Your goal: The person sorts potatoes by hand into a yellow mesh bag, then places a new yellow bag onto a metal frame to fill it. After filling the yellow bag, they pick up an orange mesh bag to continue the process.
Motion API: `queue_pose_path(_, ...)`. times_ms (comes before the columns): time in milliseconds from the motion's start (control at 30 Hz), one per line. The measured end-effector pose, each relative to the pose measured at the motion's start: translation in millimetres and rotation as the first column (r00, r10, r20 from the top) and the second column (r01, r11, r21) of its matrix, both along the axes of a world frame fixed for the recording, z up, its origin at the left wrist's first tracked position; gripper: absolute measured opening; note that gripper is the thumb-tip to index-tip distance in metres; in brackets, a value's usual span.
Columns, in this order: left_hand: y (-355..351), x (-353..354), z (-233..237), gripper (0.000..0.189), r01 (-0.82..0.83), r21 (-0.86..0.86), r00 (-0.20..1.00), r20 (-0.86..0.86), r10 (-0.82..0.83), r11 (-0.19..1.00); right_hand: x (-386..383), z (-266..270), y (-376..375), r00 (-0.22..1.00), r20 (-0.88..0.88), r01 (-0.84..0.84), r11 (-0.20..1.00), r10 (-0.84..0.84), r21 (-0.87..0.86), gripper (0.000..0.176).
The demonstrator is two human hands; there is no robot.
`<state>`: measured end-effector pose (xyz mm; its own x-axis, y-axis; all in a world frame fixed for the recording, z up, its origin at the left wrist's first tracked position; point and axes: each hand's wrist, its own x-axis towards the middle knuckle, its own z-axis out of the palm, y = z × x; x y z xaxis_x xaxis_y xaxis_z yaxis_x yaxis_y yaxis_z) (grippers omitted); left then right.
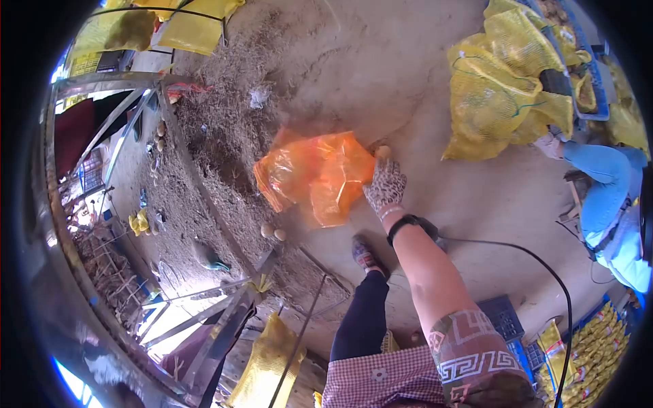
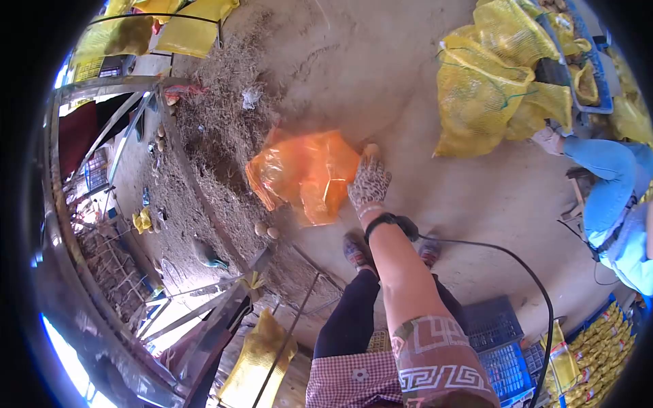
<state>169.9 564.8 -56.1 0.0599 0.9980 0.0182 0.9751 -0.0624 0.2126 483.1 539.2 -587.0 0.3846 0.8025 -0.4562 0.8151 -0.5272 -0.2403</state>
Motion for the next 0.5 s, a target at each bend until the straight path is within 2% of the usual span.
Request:
queue_pose_path(33, 0, 2, -1, 0.054, 0.003, -0.003, 1.000, -0.013, -0.003, 1.000, -6, -13, 12, 1.000, -0.011, 0.006, 1.000, -0.006, -0.005, 0.063)
queue_pose_path(100, 1, 14, -7, 0.054, 0.010, -0.002, 0.999, -0.032, -0.010, 1.000, -18, -33, 20, 0.970, -0.183, -0.204, 0.946, 0.160, -0.252, 0.031)
queue_pose_path(167, 3, 13, -6, 0.054, 0.009, -0.013, 0.999, -0.037, -0.009, 1.000, -62, -28, -2, 0.901, -0.386, -0.281, 0.945, 0.200, -0.166, 0.017)
queue_pose_path(200, 2, 11, -3, 0.054, 0.006, -0.024, 0.999, -0.031, -0.006, 1.000, -80, -8, -15, 0.774, -0.482, -0.521, 0.845, 0.411, -0.116, 0.021)
queue_pose_path(233, 4, 8, 0, 0.054, 0.003, -0.022, 1.000, -0.028, -0.003, 1.000, -92, 27, -38, 0.703, -0.341, -0.606, 0.777, 0.624, 0.171, 0.023)
queue_pose_path(267, 4, 4, 3, 0.055, 0.000, -0.017, 1.000, -0.022, 0.000, 1.000, -92, 56, -55, 0.551, -0.709, -0.363, 0.891, 0.440, 0.272, 0.029)
queue_pose_path(300, 4, 4, 3, 0.055, 0.001, -0.019, 1.000, -0.014, -0.002, 1.000, -116, 48, -90, 0.408, -0.632, -0.490, 0.742, 0.658, 0.457, 0.034)
queue_pose_path(333, 7, 4, 2, 0.055, 0.004, -0.019, 1.000, 0.004, -0.004, 1.000, -134, 29, -120, 0.234, -0.508, -0.576, 0.540, 0.829, 0.614, 0.041)
queue_pose_path(367, 10, 6, 0, 0.055, 0.003, -0.019, 1.000, 0.021, -0.003, 1.000, -118, 51, -115, 0.242, -0.500, -0.583, 0.537, 0.832, 0.610, 0.041)
queue_pose_path(433, 12, 16, -8, 0.057, -0.022, -0.023, 0.994, 0.109, 0.025, 0.999, -78, 97, -110, 0.285, -0.713, -0.351, 0.762, 0.640, 0.544, 0.035)
queue_pose_path(467, 21, 19, -4, 0.052, 0.202, 0.059, 0.967, -0.172, -0.190, 0.978, -54, 125, -112, 0.273, -0.810, -0.224, 0.853, 0.520, 0.472, 0.032)
queue_pose_path(500, 25, 29, -5, 0.049, 0.214, 0.087, 0.964, -0.182, -0.196, 0.973, -31, 154, -122, 0.235, -0.894, -0.100, 0.924, 0.382, 0.368, 0.029)
